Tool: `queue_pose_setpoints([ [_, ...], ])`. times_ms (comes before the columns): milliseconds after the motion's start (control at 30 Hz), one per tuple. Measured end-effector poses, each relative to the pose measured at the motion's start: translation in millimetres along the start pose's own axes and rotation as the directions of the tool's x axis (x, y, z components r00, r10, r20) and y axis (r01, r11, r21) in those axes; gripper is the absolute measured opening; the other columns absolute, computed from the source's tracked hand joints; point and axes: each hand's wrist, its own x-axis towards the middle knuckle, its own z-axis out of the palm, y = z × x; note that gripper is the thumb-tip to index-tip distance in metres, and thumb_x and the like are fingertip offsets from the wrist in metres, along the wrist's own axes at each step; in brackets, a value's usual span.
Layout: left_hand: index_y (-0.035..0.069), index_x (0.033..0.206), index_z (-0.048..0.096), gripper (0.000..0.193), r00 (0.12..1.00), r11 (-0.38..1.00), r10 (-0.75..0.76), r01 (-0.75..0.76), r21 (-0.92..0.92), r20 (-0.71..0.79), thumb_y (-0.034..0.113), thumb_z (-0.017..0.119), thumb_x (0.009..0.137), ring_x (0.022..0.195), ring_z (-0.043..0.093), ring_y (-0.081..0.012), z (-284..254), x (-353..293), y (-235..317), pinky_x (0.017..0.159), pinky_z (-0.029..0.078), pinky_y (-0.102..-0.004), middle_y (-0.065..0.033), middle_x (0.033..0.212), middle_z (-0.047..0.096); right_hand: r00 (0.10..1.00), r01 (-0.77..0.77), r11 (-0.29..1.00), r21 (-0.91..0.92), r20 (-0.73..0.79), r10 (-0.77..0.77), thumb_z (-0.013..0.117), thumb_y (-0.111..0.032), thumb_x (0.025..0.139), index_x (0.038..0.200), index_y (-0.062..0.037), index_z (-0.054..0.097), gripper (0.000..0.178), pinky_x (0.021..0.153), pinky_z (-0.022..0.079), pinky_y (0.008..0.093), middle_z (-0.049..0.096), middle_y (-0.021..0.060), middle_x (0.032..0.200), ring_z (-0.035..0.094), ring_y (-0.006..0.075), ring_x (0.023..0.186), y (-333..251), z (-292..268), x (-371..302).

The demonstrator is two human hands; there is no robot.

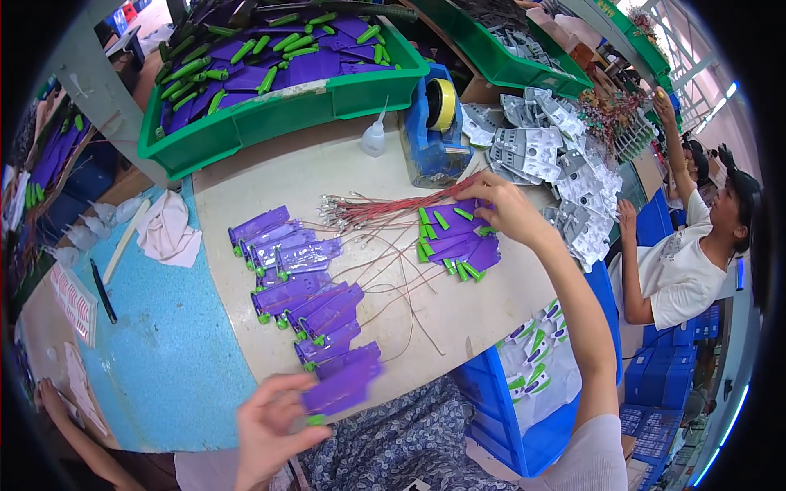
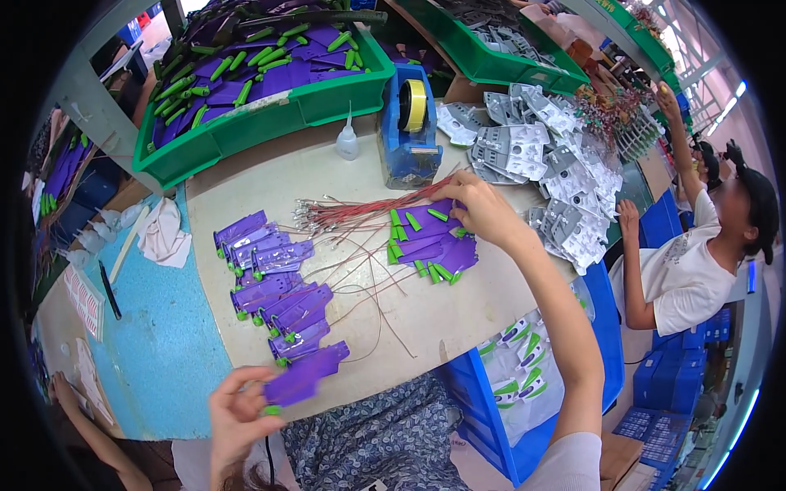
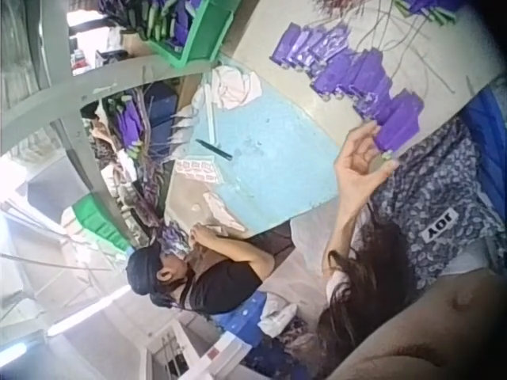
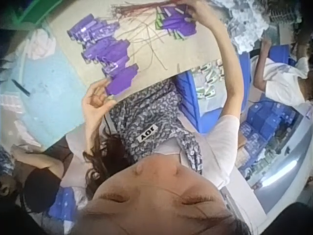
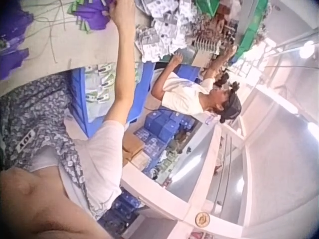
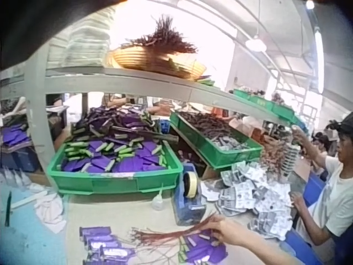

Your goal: The person assembles small plastic electronic components by threading copper wires through them and applying adhesive from a glue bottle.

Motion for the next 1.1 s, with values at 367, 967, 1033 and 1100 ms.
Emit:
queue_pose_setpoints([
  [367,-0.002,0.132,0.053,0.056,0.994,0.998,0.036,-0.041,0.042,0.105,-0.009,0.075,0.081,0.112,0.065,-0.0177,60,40,-53,0.097,0.053,-0.0322,-0.0126,0.126,0.062,0.936,0.348,0.875,0.338,-0.062,-0.348,0.084,-0.011,0.067,0.105,-0.0045,0.071,0.041,0.082,0.049,0.0368,0.068,0.0067,0.091,0.065,0.0245,0.089,-132,-26,-54],
  [967,-0.001,0.14,0.044,0.05,0.961,0.915,0.276,-0.252,0.317,-0.033,-0.005,0.06,0.093,0.082,0.074,-0.0237,77,29,-38,0.072,0.058,-0.0331,-0.0165,0.091,0.071,0.986,0.07,0.835,0.546,0.088,-0.141,0.088,-0.016,0.07,0.119,0.0001,0.067,0.056,0.085,0.051,0.0401,0.066,0.0119,0.107,0.065,0.0306,0.095,-196,30,-75],
  [1033,-0.001,0.14,0.043,0.052,0.946,0.891,0.324,-0.295,0.345,-0.028,-0.007,0.06,0.091,0.077,0.073,-0.026,78,30,-43,0.068,0.057,-0.0344,-0.017,0.089,0.071,0.968,-0.037,0.778,0.628,0.216,-0.129,0.088,-0.017,0.071,0.12,0.0012,0.066,0.057,0.089,0.053,0.0402,0.068,0.0141,0.11,0.067,0.0323,0.099,-192,36,-74],
  [1100,-0.002,0.14,0.042,0.054,0.929,0.865,0.368,-0.335,0.374,-0.021,-0.008,0.059,0.09,0.073,0.072,-0.0284,76,29,-46,0.064,0.055,-0.0357,-0.0175,0.087,0.07,0.918,0.013,0.749,0.663,0.288,-0.271,0.088,-0.017,0.071,0.12,0.002,0.066,0.057,0.084,0.055,0.038,0.069,0.0148,0.108,0.069,0.0298,0.098,-183,42,-72],
])
